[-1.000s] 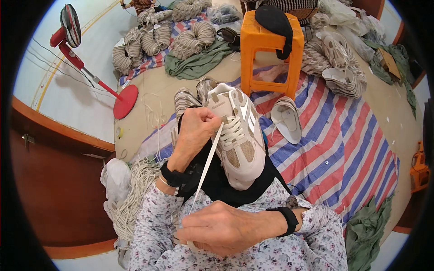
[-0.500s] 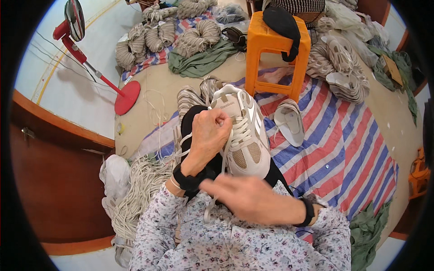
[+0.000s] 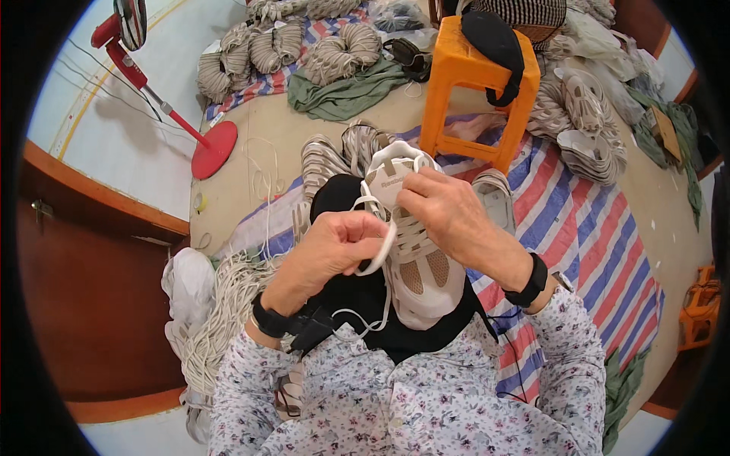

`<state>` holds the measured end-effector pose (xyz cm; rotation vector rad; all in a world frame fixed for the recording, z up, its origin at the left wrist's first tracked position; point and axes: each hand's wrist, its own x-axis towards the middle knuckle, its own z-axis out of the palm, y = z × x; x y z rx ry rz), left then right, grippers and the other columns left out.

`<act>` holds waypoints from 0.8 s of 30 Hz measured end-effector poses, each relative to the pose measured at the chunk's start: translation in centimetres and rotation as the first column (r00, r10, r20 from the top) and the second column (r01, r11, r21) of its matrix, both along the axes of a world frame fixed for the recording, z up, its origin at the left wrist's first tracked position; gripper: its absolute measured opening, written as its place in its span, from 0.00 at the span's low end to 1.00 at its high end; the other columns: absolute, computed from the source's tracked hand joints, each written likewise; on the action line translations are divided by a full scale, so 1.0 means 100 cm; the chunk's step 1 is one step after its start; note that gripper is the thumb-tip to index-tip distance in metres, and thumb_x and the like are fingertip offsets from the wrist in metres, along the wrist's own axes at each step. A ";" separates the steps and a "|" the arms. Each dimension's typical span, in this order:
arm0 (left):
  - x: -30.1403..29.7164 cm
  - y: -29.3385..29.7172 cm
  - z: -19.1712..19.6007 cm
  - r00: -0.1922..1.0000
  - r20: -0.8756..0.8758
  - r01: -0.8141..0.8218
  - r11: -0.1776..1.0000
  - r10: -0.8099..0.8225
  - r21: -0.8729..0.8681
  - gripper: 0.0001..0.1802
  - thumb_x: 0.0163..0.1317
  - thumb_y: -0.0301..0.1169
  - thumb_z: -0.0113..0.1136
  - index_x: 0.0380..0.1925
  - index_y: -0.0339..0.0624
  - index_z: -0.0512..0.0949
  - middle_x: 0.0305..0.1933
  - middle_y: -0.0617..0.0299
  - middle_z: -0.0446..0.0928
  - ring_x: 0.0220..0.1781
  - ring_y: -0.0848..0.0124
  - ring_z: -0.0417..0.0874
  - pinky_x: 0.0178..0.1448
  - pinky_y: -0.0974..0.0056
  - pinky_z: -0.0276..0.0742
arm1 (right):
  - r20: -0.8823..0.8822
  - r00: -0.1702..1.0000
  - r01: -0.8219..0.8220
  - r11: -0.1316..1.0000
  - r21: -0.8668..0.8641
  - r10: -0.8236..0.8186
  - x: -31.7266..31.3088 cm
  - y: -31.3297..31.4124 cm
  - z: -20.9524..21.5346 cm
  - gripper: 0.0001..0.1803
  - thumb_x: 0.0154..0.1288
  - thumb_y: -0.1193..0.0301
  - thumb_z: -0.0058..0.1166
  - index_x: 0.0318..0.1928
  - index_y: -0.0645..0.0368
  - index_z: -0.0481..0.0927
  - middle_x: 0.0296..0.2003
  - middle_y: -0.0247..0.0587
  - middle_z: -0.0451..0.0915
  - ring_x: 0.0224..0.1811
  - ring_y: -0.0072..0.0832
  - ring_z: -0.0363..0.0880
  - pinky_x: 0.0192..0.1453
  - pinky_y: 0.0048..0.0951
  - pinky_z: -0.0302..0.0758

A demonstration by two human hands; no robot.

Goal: The recorder is lacing pairs of beige and white Reebok sneakers while sitting on the floor of a workshop.

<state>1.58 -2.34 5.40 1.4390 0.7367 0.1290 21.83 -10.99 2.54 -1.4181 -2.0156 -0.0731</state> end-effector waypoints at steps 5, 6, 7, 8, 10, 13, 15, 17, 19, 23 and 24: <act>0.012 -0.020 -0.027 0.982 0.060 -0.176 0.745 0.180 0.643 0.10 0.54 0.26 0.69 0.31 0.37 0.75 0.25 0.63 0.75 0.25 0.73 0.75 0.30 0.66 0.71 | 0.117 0.990 -0.080 0.997 0.013 0.078 0.001 0.006 0.001 0.11 0.46 0.82 0.57 0.33 0.64 0.73 0.37 0.44 0.73 0.46 0.44 0.76 0.44 0.41 0.78; 0.015 -0.020 -0.033 0.980 0.099 -0.192 0.709 0.171 0.678 0.09 0.54 0.25 0.68 0.32 0.37 0.76 0.25 0.61 0.75 0.25 0.70 0.76 0.31 0.64 0.72 | 0.129 0.990 -0.060 0.998 -0.007 0.060 0.007 0.003 0.003 0.12 0.46 0.82 0.57 0.36 0.65 0.74 0.36 0.45 0.74 0.45 0.44 0.76 0.44 0.41 0.78; 0.016 -0.020 -0.038 0.977 0.133 -0.210 0.669 0.165 0.713 0.09 0.54 0.23 0.67 0.32 0.36 0.76 0.26 0.60 0.76 0.26 0.66 0.77 0.32 0.62 0.72 | 0.137 0.989 -0.046 0.999 -0.024 0.049 0.012 -0.002 0.005 0.14 0.47 0.82 0.57 0.38 0.65 0.75 0.36 0.45 0.74 0.44 0.44 0.77 0.43 0.41 0.78; 0.017 -0.020 -0.041 0.972 0.185 -0.237 0.651 0.149 0.721 0.07 0.55 0.21 0.65 0.33 0.36 0.76 0.26 0.58 0.76 0.26 0.63 0.78 0.32 0.61 0.73 | 0.137 0.989 -0.049 0.998 -0.029 0.053 0.019 -0.006 0.008 0.14 0.47 0.82 0.57 0.38 0.65 0.75 0.36 0.45 0.74 0.44 0.44 0.77 0.43 0.41 0.78; 0.017 -0.020 -0.041 0.964 0.211 -0.266 0.653 0.163 0.709 0.08 0.56 0.21 0.65 0.33 0.36 0.75 0.27 0.57 0.76 0.26 0.63 0.78 0.32 0.60 0.73 | 0.049 0.991 0.123 0.991 0.062 -0.126 0.035 -0.015 0.013 0.14 0.50 0.84 0.55 0.41 0.66 0.77 0.34 0.47 0.74 0.41 0.46 0.77 0.43 0.40 0.77; 0.017 -0.021 -0.038 0.961 0.208 -0.277 0.617 0.182 0.736 0.08 0.57 0.20 0.63 0.34 0.36 0.75 0.27 0.54 0.76 0.26 0.61 0.79 0.31 0.58 0.73 | -0.166 0.978 0.119 0.991 -0.054 -0.127 0.040 -0.021 -0.004 0.13 0.52 0.85 0.54 0.41 0.66 0.79 0.35 0.48 0.75 0.39 0.47 0.78 0.42 0.41 0.76; 0.015 -0.020 -0.037 0.965 0.177 -0.259 0.576 0.195 0.775 0.08 0.57 0.20 0.63 0.35 0.36 0.74 0.26 0.53 0.76 0.25 0.58 0.80 0.31 0.57 0.73 | -0.219 0.967 0.109 0.990 -0.090 -0.127 0.032 -0.024 -0.008 0.09 0.55 0.86 0.52 0.38 0.67 0.79 0.35 0.49 0.77 0.38 0.48 0.78 0.41 0.39 0.75; 0.011 -0.015 -0.036 0.951 0.214 -0.307 0.581 0.225 0.753 0.04 0.60 0.20 0.60 0.34 0.36 0.75 0.23 0.64 0.73 0.19 0.81 0.68 0.23 0.69 0.62 | -0.386 0.912 0.051 0.973 -0.223 -0.137 0.028 -0.024 -0.006 0.07 0.59 0.84 0.52 0.38 0.67 0.78 0.33 0.49 0.77 0.36 0.44 0.79 0.40 0.37 0.75; 0.003 -0.002 -0.035 0.951 0.201 -0.293 0.486 0.233 0.823 0.03 0.61 0.21 0.58 0.36 0.37 0.76 0.23 0.64 0.73 0.20 0.79 0.69 0.25 0.68 0.64 | -0.611 0.767 -0.047 0.932 -0.359 -0.197 0.032 -0.026 -0.008 0.05 0.63 0.82 0.52 0.39 0.66 0.78 0.31 0.45 0.77 0.33 0.39 0.79 0.37 0.33 0.75; -0.030 0.039 -0.019 0.925 0.182 -0.266 0.226 0.334 0.937 0.10 0.62 0.22 0.58 0.43 0.42 0.80 0.23 0.63 0.74 0.23 0.76 0.73 0.29 0.68 0.68 | -0.922 0.125 -0.454 0.806 -0.381 -0.366 0.060 -0.037 -0.020 0.06 0.76 0.72 0.49 0.41 0.62 0.77 0.32 0.37 0.81 0.27 0.27 0.81 0.28 0.23 0.77; -0.044 0.052 -0.014 0.911 0.194 -0.271 0.173 0.363 0.947 0.10 0.63 0.22 0.58 0.44 0.43 0.81 0.24 0.64 0.74 0.24 0.76 0.73 0.30 0.68 0.69 | -0.946 -0.010 -0.460 0.841 -0.284 -0.325 0.067 -0.039 -0.024 0.07 0.76 0.71 0.50 0.42 0.62 0.76 0.34 0.40 0.82 0.31 0.28 0.84 0.30 0.24 0.79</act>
